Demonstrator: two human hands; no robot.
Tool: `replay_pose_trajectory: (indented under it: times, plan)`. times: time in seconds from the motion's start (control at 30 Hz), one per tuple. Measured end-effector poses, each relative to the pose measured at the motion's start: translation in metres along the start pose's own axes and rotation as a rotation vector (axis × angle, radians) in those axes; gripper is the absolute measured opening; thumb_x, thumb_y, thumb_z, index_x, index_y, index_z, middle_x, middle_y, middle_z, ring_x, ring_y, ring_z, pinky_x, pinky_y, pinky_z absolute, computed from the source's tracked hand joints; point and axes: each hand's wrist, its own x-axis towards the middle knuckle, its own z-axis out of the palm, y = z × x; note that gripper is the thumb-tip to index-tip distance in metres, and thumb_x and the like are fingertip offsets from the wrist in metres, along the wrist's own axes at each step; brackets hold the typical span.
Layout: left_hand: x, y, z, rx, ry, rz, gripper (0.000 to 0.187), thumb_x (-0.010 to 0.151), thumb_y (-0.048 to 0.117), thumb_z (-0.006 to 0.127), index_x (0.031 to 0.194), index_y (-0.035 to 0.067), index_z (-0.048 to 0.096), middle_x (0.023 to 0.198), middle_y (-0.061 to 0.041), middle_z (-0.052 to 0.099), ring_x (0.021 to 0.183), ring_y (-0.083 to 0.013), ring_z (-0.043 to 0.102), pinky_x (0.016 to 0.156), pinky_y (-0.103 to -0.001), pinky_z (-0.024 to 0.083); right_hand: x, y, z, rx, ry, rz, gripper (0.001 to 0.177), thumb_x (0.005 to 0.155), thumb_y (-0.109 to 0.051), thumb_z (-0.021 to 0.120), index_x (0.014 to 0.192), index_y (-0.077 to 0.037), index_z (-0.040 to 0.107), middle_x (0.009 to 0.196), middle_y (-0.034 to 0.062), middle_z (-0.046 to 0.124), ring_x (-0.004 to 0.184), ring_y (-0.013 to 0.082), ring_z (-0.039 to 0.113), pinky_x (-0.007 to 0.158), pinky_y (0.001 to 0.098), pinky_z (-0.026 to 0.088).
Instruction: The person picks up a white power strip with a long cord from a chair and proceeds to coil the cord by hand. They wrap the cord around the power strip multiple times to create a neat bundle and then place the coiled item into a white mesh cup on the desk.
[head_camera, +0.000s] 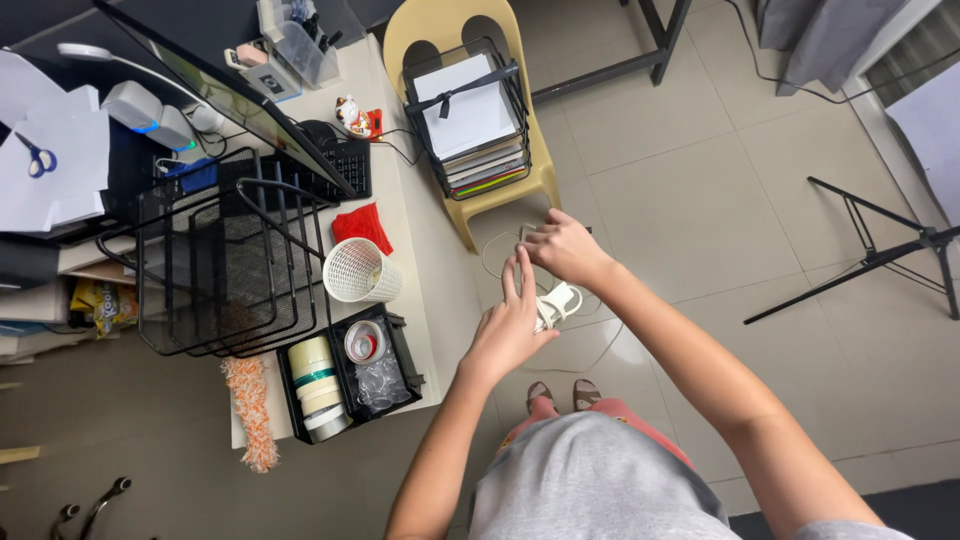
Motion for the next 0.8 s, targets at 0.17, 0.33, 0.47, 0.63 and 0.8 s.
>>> replay_pose_trajectory:
  times: [0.17, 0.33, 0.47, 0.63, 0.8]
  plan:
    - [-0.003, 0.001, -0.005, -0.007, 0.119, -0.091, 0.130, 0.075, 0.035, 0.088, 0.157, -0.004, -0.006, 0.150, -0.038, 0.030, 0.086, -0.0474, 0.071, 0.071, -0.046, 0.061, 0.007, -0.012, -0.029, 0.002, 0.286, 0.084, 0.010, 0.090, -0.022, 0.076, 0.093, -0.014, 0.073, 0.072, -0.0034, 0.062, 0.071, 0.0149, 0.062, 0.077, 0.0322, 0.046]
    - [0.011, -0.022, 0.012, -0.051, 0.138, -0.141, 0.120, 0.074, 0.036, 0.088, 0.154, -0.006, 0.010, 0.104, -0.028, 0.070, 0.086, -0.0439, 0.072, 0.071, -0.048, 0.058, 0.013, -0.020, -0.060, 0.004, 0.338, 0.136, 0.012, 0.089, -0.023, 0.080, 0.094, -0.014, 0.074, 0.069, -0.0035, 0.058, 0.068, 0.0155, 0.060, 0.077, 0.0331, 0.046]
    - [0.021, -0.040, 0.012, -0.051, 0.236, -0.158, 0.080, 0.075, 0.039, 0.089, 0.128, 0.004, 0.041, 0.092, -0.021, 0.074, 0.086, -0.0429, 0.072, 0.070, -0.051, 0.056, 0.018, -0.040, -0.086, -0.053, 0.233, 0.168, 0.015, 0.086, -0.024, 0.079, 0.092, -0.013, 0.072, 0.075, -0.0005, 0.064, 0.072, 0.0175, 0.064, 0.079, 0.0359, 0.048]
    - [0.029, -0.050, -0.006, -0.057, 0.466, -0.197, 0.064, 0.078, 0.038, 0.088, 0.118, 0.009, 0.047, 0.090, -0.020, 0.074, 0.085, -0.0429, 0.071, 0.068, -0.051, 0.054, 0.010, -0.076, -0.105, 0.080, 0.111, 0.295, 0.038, 0.089, -0.026, 0.076, 0.118, -0.002, 0.068, 0.095, 0.0067, 0.073, 0.085, 0.0226, 0.069, 0.083, 0.0375, 0.048]
    - [0.026, -0.051, -0.025, -0.011, 0.684, -0.120, 0.060, 0.078, 0.031, 0.088, 0.116, 0.007, 0.048, 0.095, -0.019, 0.072, 0.087, -0.0417, 0.070, 0.069, -0.050, 0.054, 0.003, -0.062, -0.103, 0.926, 0.040, 0.320, 0.056, 0.087, -0.033, 0.078, 0.129, -0.001, 0.056, 0.115, 0.0123, 0.072, 0.110, 0.0279, 0.070, 0.059, 0.0323, 0.056]
